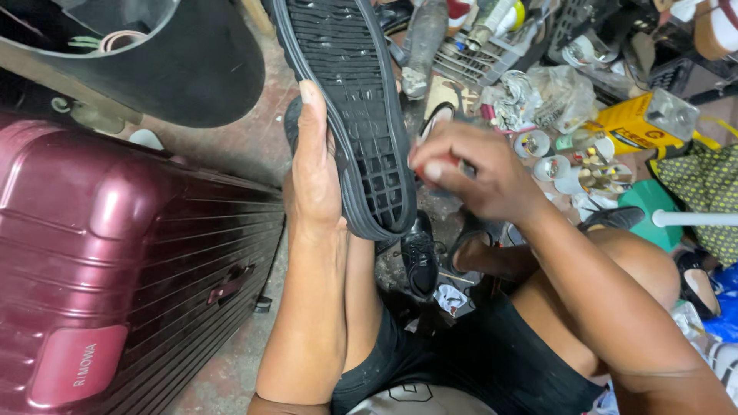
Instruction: The person holds a black shoe sole and scrubs its tread pattern with a small red abrasive block. They rotate the sole to reach different areas and continue scrubbing the entire surface.
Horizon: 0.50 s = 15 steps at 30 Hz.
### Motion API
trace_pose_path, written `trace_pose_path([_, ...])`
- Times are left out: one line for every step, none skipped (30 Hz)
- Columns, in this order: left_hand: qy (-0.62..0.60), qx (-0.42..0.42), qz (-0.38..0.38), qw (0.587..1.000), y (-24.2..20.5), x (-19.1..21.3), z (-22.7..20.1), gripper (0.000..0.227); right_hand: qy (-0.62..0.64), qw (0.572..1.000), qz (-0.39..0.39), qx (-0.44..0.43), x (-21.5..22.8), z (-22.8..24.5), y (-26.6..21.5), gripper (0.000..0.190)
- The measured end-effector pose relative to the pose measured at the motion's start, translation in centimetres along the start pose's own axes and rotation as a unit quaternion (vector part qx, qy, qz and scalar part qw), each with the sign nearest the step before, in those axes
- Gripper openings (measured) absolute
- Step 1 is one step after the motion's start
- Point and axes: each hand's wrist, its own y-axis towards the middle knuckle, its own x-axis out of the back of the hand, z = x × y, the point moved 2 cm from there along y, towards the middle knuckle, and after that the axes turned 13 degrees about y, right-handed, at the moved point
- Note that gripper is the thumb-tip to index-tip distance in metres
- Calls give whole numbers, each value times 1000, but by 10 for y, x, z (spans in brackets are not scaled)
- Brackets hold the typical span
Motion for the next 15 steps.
trace_pose_path([7, 9, -13, 1000, 2, 2, -1, 60, 6, 1000, 13, 4, 1, 2, -1, 12])
trace_pose_path([14, 18, -26, 999, 4, 4, -1, 61, 13, 1000, 26, 8, 2, 4, -1, 12])
trace_pose_path([19, 30, -38, 999, 4, 5, 0, 61, 18, 999, 37, 10, 3, 6, -1, 12])
trace_pose_path([23, 33, -32, 999, 3, 5, 0, 61, 41, 999, -5, -19, 6, 6, 0, 13])
trace_pose_path([26, 35, -26, 999, 0, 4, 0, 61, 64, 996, -48, -47, 6, 4, 2, 14])
trace_pose_path([29, 37, -20, 999, -2, 3, 1, 61, 85, 989, -91, -75, 6, 3, 4, 15])
trace_pose_path([71, 42, -43, 996, -3, 3, 2, 62, 50, 994, -88, -42, 4, 4, 7, 13])
trace_pose_path([113, 47, -66, 990, -3, 3, 2, 62, 14, 996, -85, -10, 4, 6, 10, 11])
trace_pose_path([155, 50, -90, 983, -4, 3, 3, 63, -19, 996, -80, 23, 3, 8, 11, 10])
trace_pose_path([131, 34, -66, 989, -1, 1, 3, 65, -35, 996, -83, 19, 3, 8, 11, 8])
trace_pose_path([106, 17, -52, 993, -2, 2, 4, 67, -44, 996, -78, 13, 0, 8, 9, 8])
trace_pose_path([82, -1, -37, 996, -4, 3, 3, 70, -53, 996, -73, 8, -2, 8, 7, 10])
trace_pose_path([-6, -9, -3, 1000, -2, 4, 1, 72, -47, 999, -20, -3, -2, 7, 6, 14])
trace_pose_path([-92, -17, 32, 995, 0, 5, -1, 74, -41, 998, 34, -13, -1, 7, 3, 19])
trace_pose_path([-173, -25, 74, 982, 2, 6, -4, 76, -37, 996, 83, -19, -1, 8, -2, 23])
